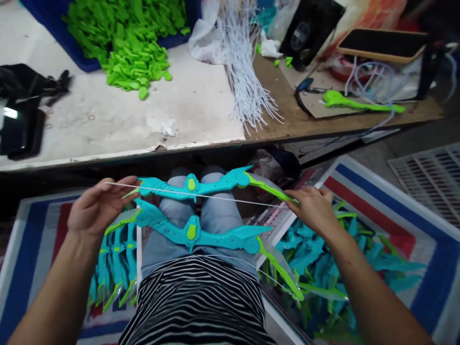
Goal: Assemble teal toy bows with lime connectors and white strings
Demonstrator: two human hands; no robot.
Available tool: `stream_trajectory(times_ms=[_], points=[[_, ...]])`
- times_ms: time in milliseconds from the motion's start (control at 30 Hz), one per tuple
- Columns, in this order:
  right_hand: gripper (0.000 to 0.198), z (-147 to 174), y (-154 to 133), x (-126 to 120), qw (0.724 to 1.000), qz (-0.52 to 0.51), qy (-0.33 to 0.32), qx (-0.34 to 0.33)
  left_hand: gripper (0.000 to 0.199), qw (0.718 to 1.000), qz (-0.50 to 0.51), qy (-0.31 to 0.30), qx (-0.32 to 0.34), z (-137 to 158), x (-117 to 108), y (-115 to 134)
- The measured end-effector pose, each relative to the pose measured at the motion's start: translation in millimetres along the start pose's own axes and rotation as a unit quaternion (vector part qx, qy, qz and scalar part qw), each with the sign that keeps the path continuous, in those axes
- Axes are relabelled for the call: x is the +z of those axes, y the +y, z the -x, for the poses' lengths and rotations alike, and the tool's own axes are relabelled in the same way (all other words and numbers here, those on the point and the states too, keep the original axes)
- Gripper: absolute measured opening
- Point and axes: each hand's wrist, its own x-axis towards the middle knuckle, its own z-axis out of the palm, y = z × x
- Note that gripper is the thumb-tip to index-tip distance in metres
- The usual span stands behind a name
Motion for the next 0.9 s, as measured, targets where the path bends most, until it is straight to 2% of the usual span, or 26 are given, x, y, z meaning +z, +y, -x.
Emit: stream_trajectory(times_ms=[67,100,167,233,300,367,433,467,533,567,633,700,767,833,900], points=[[0.037,-1.7,5.8,0.2,1.000,0.009,0.001,-0.012,0.026,0.994,0.068,0.060,0.059,16.6,-10.9,3.8],[0.039,-4.1,7.6,-1.1,1.000,0.015,-0.001,-0.019,0.026,0.992,0.088,0.060,0.069,24.4,-10.2,1.1],[0.043,-14.5,3.9,-6.1,0.999,0.031,0.014,-0.031,0.025,0.994,0.100,0.006,0.050,37.8,-0.1,-11.5],[0.044,-33.3,-18.1,-12.3,0.996,0.022,0.063,-0.061,0.025,0.993,0.098,-0.063,0.011,46.9,16.3,-29.4],[0.040,-56.7,-64.5,-15.9,0.984,-0.045,0.119,-0.122,0.031,0.990,0.099,-0.094,-0.013,52.1,33.2,-47.2],[0.035,-78.9,-130.3,-14.4,0.960,-0.137,0.134,-0.205,0.032,0.990,0.097,-0.097,-0.028,54.6,47.3,-60.6],[0.033,-95.9,-199.7,-8.3,0.947,-0.148,0.077,-0.276,0.034,0.989,0.099,-0.099,-0.044,55.4,56.7,-67.9],[0.035,-102.6,-229.9,-4.5,0.947,-0.126,0.046,-0.291,0.037,0.988,0.103,-0.106,-0.053,55.4,59.6,-69.6],[0.044,-113.3,-272.3,1.9,0.953,-0.065,-0.029,-0.294,0.044,0.984,0.111,-0.117,-0.074,55.1,62.2,-70.1],[0.049,-117.9,-282.9,3.9,0.956,-0.041,-0.057,-0.284,0.045,0.983,0.113,-0.121,-0.085,55.0,62.3,-69.5],[0.056,-126.6,-284.5,5.4,0.956,-0.033,-0.093,-0.275,0.044,0.979,0.118,-0.132,-0.100,55.2,60.7,-67.8],[0.057,-134.5,-268.1,4.5,0.946,-0.070,-0.118,-0.294,0.045,0.977,0.129,-0.138,-0.100,55.4,57.2,-65.5],[0.053,-141.0,-246.1,3.2,0.927,-0.124,-0.145,-0.323,0.046,0.981,0.141,-0.110,-0.080,54.0,50.2,-62.0],[0.046,-146.0,-228.2,2.6,0.914,-0.167,-0.163,-0.332,0.044,0.987,0.152,-0.030,-0.039,49.3,37.7,-57.1],[0.043,-149.7,-218.1,3.1,0.909,-0.194,-0.177,-0.322,0.041,0.984,0.158,0.083,0.020,40.8,19.2,-50.9]])
